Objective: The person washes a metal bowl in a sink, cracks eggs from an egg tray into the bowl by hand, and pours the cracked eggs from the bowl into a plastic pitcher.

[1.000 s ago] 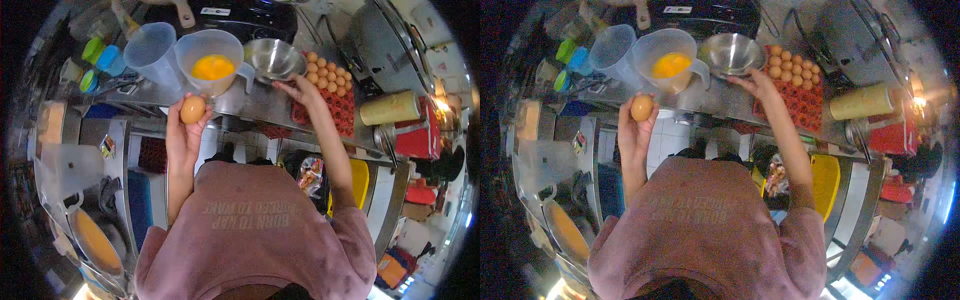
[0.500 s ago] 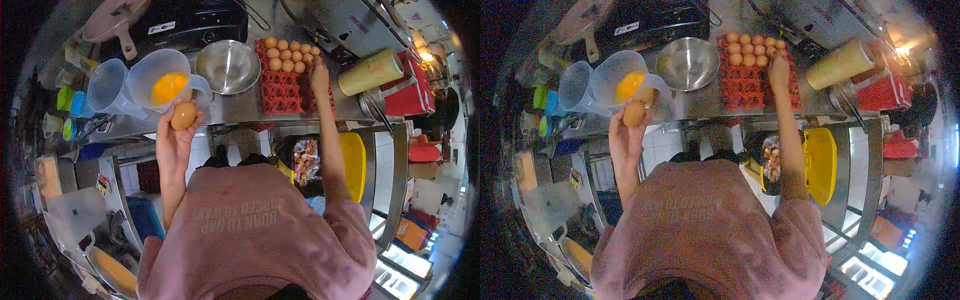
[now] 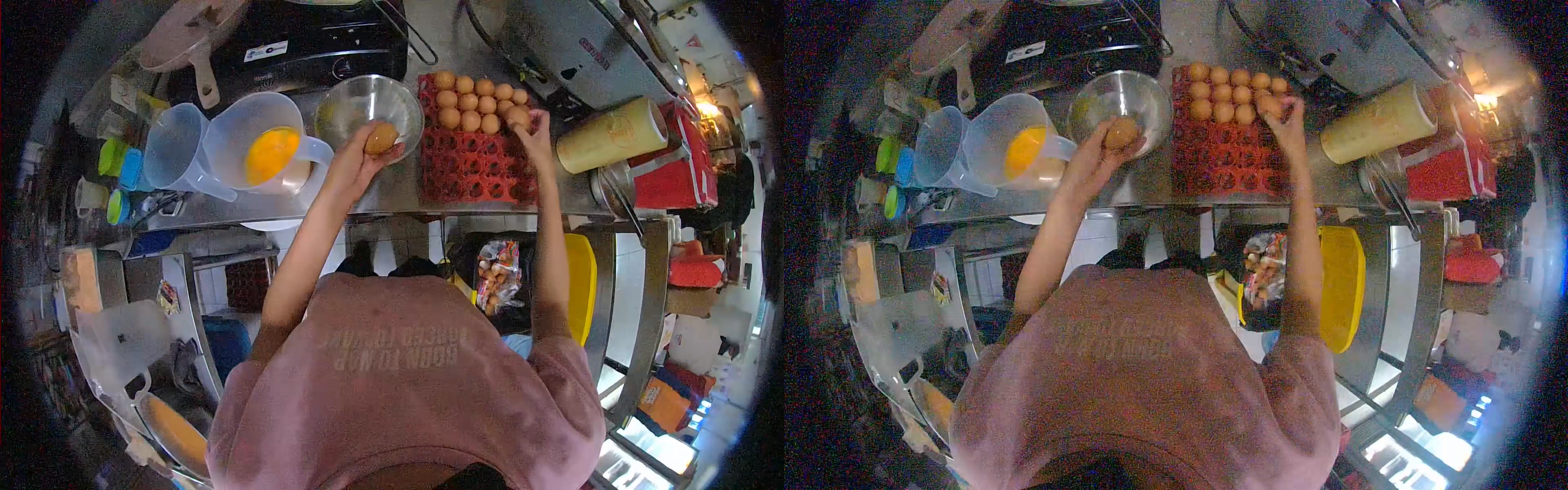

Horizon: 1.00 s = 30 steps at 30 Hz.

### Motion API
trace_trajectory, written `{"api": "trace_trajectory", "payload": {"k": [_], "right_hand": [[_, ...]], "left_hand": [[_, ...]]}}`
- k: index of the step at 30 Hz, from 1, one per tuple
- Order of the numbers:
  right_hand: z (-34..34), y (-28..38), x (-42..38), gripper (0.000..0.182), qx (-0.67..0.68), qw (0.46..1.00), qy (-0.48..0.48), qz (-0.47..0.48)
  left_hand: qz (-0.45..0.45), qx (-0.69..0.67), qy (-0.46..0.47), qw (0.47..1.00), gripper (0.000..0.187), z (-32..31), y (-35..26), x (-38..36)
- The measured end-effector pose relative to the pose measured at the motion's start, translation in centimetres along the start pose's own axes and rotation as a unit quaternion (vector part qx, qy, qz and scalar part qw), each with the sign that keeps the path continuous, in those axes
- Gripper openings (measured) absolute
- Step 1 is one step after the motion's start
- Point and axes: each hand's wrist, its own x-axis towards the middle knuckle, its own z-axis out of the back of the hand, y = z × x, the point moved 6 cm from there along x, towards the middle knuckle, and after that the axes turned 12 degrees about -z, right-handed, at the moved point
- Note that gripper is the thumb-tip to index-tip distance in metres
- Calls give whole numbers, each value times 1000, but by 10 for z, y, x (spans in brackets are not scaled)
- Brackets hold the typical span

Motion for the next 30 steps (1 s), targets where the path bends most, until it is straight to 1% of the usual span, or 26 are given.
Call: {"api": "trace_trajectory", "payload": {"k": [1, 2, 4, 6, 7, 8, 9, 10, 12, 13, 16, 17, 18, 19, 20, 21, 22, 23, 25, 26, 28, 29, 30], "right_hand": [[-15, 6, -8, 33, 165, 985, 16, -51], [-32, 11, -18, 34, 325, 940, 29, -102], [-76, 44, -40, 36, 389, 912, 110, -68], [-111, 65, -43, 42, 365, 923, 118, -10], [-121, 73, -42, 40, 251, 965, 56, 43], [-133, 80, -41, 38, 132, 987, -7, 94], [-144, 85, -43, 37, 10, 987, -72, 142], [-156, 85, -46, 38, 18, 984, -85, 156], [-172, 86, -48, 40, 32, 975, -111, 188], [-170, 82, -44, 41, 95, 974, -135, 156], [-186, 82, -45, 41, -80, 964, -130, 218], [-193, 73, -40, 40, -49, 980, -90, 169], [-193, 62, -34, 40, 57, 990, -55, 121], [-194, 53, -27, 39, 163, 984, -17, 73], [-197, 45, -22, 38, 267, 963, 23, 22], [-202, 38, -18, 37, 353, 931, 85, -30], [-204, 30, -15, 36, 435, 885, 143, -82], [-207, 27, -14, 36, 510, 827, 197, -131], [-204, 23, -11, 35, 501, 822, 223, -155], [-204, 21, -10, 35, 496, 818, 238, -167], [-203, 17, -7, 35, 474, 816, 280, -175], [-203, 16, -6, 36, 463, 814, 301, -179], [-200, 20, -6, 36, 411, 841, 288, -204]], "left_hand": [[3, 2, -5, 1000, 30, 5, 5, 11], [13, -1, -14, 1000, 29, 11, 11, 23], [36, -8, -29, 999, 29, 23, 24, 44], [48, -7, -50, 998, 27, 28, 29, 59], [52, -7, -60, 997, 26, 30, 30, 62], [32, 53, -48, 997, 28, 22, 25, 60], [15, 113, -34, 993, 29, 9, 19, 56], [-2, 173, -18, 985, 31, 0, 14, 53], [5, 91, -43, 995, 28, 12, 22, 62], [4, 47, -58, 997, 27, 21, 24, 70], [-11, 107, -37, 993, 28, 28, 17, 71], [-14, 93, -37, 995, 27, 29, 16, 68], [-19, 77, -35, 996, 27, 30, 13, 65], [-28, 60, -33, 997, 26, 30, 9, 66], [-50, 98, -29, 994, 24, 32, 4, 68], [-70, 135, -27, 988, 23, 35, 1, 68], [-87, 174, -24, 981, 22, 38, 0, 67], [-108, 200, -20, 974, 23, 39, -2, 66], [-153, 248, -9, 957, 24, 37, -7, 65], [-180, 320, 15, 930, 27, 41, -7, 68], [-231, 458, 62, 856, 34, 51, -3, 76], [-237, 478, 69, 843, 36, 46, -4, 73], [-243, 497, 75, 829, 38, 38, -6, 66]]}}
